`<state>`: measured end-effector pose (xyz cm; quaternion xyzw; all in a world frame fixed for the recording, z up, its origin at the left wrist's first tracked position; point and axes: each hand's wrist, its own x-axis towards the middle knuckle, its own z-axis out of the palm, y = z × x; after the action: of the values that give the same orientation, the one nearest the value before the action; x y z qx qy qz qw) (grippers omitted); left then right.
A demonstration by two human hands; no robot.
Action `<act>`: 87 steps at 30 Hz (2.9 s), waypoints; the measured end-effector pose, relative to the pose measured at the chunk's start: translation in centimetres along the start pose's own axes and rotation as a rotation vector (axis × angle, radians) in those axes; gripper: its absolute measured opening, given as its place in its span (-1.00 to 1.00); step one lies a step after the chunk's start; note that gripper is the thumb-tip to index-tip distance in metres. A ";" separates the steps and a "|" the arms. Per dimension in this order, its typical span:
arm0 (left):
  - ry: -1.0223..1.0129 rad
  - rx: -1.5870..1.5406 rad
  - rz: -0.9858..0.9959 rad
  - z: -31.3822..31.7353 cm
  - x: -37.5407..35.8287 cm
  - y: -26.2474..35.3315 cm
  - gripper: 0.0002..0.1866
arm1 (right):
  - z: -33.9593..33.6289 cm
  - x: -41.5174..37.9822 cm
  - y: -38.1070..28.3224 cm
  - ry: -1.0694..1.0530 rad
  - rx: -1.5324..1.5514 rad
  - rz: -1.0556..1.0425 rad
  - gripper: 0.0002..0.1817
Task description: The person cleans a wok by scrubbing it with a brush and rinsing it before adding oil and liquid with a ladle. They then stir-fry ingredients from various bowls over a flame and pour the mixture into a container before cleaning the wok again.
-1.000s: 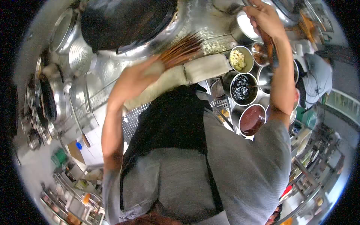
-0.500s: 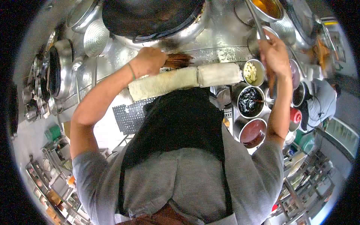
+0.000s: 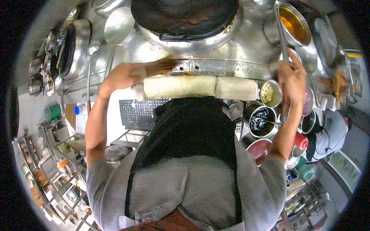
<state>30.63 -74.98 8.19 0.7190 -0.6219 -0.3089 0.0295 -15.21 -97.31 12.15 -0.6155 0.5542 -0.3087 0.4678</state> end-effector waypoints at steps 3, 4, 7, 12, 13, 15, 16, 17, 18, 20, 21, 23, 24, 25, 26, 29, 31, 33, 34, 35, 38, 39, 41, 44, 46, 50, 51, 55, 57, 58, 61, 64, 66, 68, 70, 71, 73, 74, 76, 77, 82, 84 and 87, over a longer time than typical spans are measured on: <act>0.098 -0.387 -0.255 0.5 -2.3 -2.5 -0.51 | -0.4 0.4 1.3 -0.022 0.003 -0.031 -0.45; 0.071 -0.592 -0.443 0.7 -2.1 -2.5 -0.50 | -0.3 0.9 1.9 -0.011 0.037 -0.036 -0.45; 0.198 -1.005 -0.701 5.1 0.5 -2.0 -0.61 | 0.6 2.1 3.3 0.000 0.107 -0.035 -0.42; 0.090 -1.418 -0.822 11.5 5.6 2.2 -0.88 | 1.2 3.4 4.5 -0.021 0.142 0.014 -0.37; 0.074 -1.457 -0.870 12.2 5.9 4.0 -0.90 | 1.4 3.6 4.6 -0.021 0.139 0.021 -0.37; -0.012 -1.486 -0.796 13.2 5.5 8.1 -0.87 | 1.6 3.7 4.8 -0.007 0.156 0.047 -0.37; -0.020 -1.543 -0.771 12.9 5.0 10.8 -0.81 | 1.6 3.8 4.9 0.001 0.165 0.060 -0.37; -0.028 -1.599 -0.744 12.3 4.5 13.0 -0.75 | 1.4 3.8 5.0 0.002 0.173 0.066 -0.37; -0.016 -1.636 -0.763 11.7 4.3 14.0 -0.73 | 1.2 3.8 5.1 0.003 0.180 0.072 -0.36; 0.008 -1.712 -0.798 10.8 4.0 15.6 -0.68 | 0.6 3.4 5.0 0.000 0.206 0.068 -0.36; 0.049 -1.733 -0.793 10.2 3.3 16.1 -0.65 | 0.1 3.0 4.7 -0.002 0.226 0.057 -0.35; 0.116 -1.766 -0.779 8.5 0.5 16.1 -0.58 | -0.2 3.2 5.3 0.010 0.275 0.021 -0.35; 0.092 -1.743 -0.785 7.7 -1.1 16.1 -0.53 | -0.2 3.1 6.2 0.022 0.300 -0.002 -0.35; 0.063 -1.720 -0.789 7.0 -2.7 16.0 -0.45 | -0.3 3.0 7.2 0.038 0.322 -0.024 -0.35; 0.007 -1.641 -0.726 6.4 -4.1 16.1 -0.38 | 0.0 2.9 7.7 0.023 0.206 -0.009 -0.34; -0.255 -1.334 -0.495 4.9 -4.8 17.7 -0.21 | 0.6 2.9 8.1 -0.029 0.013 0.079 -0.33; -0.420 -0.956 -0.249 3.5 -1.3 20.7 -0.21 | 0.5 2.6 7.7 -0.061 0.049 0.091 -0.34; -0.261 -0.708 -0.007 7.7 3.4 22.3 -0.23 | 1.1 2.4 6.8 0.015 0.065 0.073 -0.36; -0.135 -0.586 0.090 10.3 6.1 23.4 -0.22 | 0.7 2.6 6.8 0.045 0.045 0.062 -0.38; -0.178 -0.653 0.021 12.0 8.6 25.1 -0.19 | 0.4 2.7 6.9 0.064 0.033 0.053 -0.39; -0.144 -0.754 -0.090 18.9 14.9 28.4 -0.04 | 0.1 2.3 5.6 0.112 0.041 -0.027 -0.38; -0.169 -0.733 -0.117 20.2 16.2 28.9 0.00 | 0.6 2.0 5.2 0.142 0.040 -0.051 -0.38; -0.144 -0.656 -0.099 21.3 17.4 29.6 0.01 | 0.9 1.9 5.7 0.150 0.009 -0.091 -0.38; -0.226 -0.670 -0.026 20.5 16.4 28.0 0.06 | 0.1 2.5 8.1 0.066 -0.040 -0.042 -0.40; -0.318 -0.696 -0.011 17.1 14.2 26.5 0.02 | 0.9 2.7 7.7 0.025 0.001 0.014 -0.42; -0.259 -0.567 0.256 13.9 10.2 19.1 -0.12 | 2.8 3.6 6.4 -0.010 0.013 -0.057 -0.37; -0.041 -0.514 0.392 12.6 7.9 16.3 -0.17 | 3.6 3.4 4.5 -0.053 -0.005 -0.077 -0.35; 0.359 -0.704 -0.173 4.0 -0.1 2.4 -0.46 | 9.5 2.6 -2.3 -0.133 0.100 -0.176 -0.36; 0.875 -0.300 -0.332 4.0 -2.1 -7.3 -0.59 | 14.0 1.8 -6.0 -0.256 0.305 -0.186 -0.36; 0.993 -0.136 -0.400 4.4 -3.2 -11.7 -0.58 | 16.3 2.1 -7.4 -0.351 0.329 -0.180 -0.37; 1.003 -0.004 -0.620 5.7 -2.6 -19.9 -0.52 | 25.5 2.9 -13.5 -0.525 0.300 -0.161 -0.38; 0.763 -0.273 -0.546 9.0 0.8 -27.0 -0.40 | 37.3 6.2 -18.0 -0.633 0.251 -0.199 -0.37; 0.591 -0.564 -0.392 9.9 2.1 -29.4 -0.43 | 46.1 9.6 -19.8 -0.632 0.207 -0.244 -0.43; 0.447 -1.119 -0.365 9.5 -0.5 -24.8 -0.58 | 53.8 10.9 -22.0 -0.572 0.109 -0.288 -0.59; 0.351 -1.607 -0.416 8.5 -4.0 -21.8 -0.74 | 60.3 13.9 -22.6 -0.533 -0.056 -0.328 -0.71; 0.306 -1.772 -0.462 8.3 -5.4 -21.4 -0.80 | 63.0 16.0 -22.1 -0.535 -0.162 -0.352 -0.72; 0.317 -1.778 -0.436 8.5 -7.5 -21.9 -0.81 | 66.0 16.4 -23.0 -0.613 -0.136 -0.172 -0.81; 0.324 -1.782 -0.422 8.6 -8.3 -22.3 -0.81 | 67.1 16.6 -23.3 -0.652 -0.121 -0.083 -0.86; 0.368 -1.681 -0.463 8.5 -9.8 -22.2 -0.81 | 68.1 17.5 -23.3 -0.773 0.274 0.120 -0.91; 0.392 -1.633 -0.482 8.7 -10.4 -22.1 -0.81 | 68.4 17.9 -23.2 -0.826 0.472 0.219 -0.92; 0.383 -1.653 -0.541 9.9 -15.0 -21.1 -0.78 | 66.8 17.6 -22.6 -0.863 0.594 0.290 -0.87; 0.383 -1.649 -0.544 10.3 -16.4 -21.0 -0.76 | 65.1 16.4 -22.9 -0.908 0.729 0.318 -0.90; 0.368 -1.645 -0.580 10.4 -18.1 -21.4 -0.74 | 63.2 14.3 -23.1 -0.921 0.801 0.307 -0.90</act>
<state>43.77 -50.11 -1.97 0.6377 0.0175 -0.5324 0.5563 53.43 -97.65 7.92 -0.3755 0.2193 -0.1249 0.8918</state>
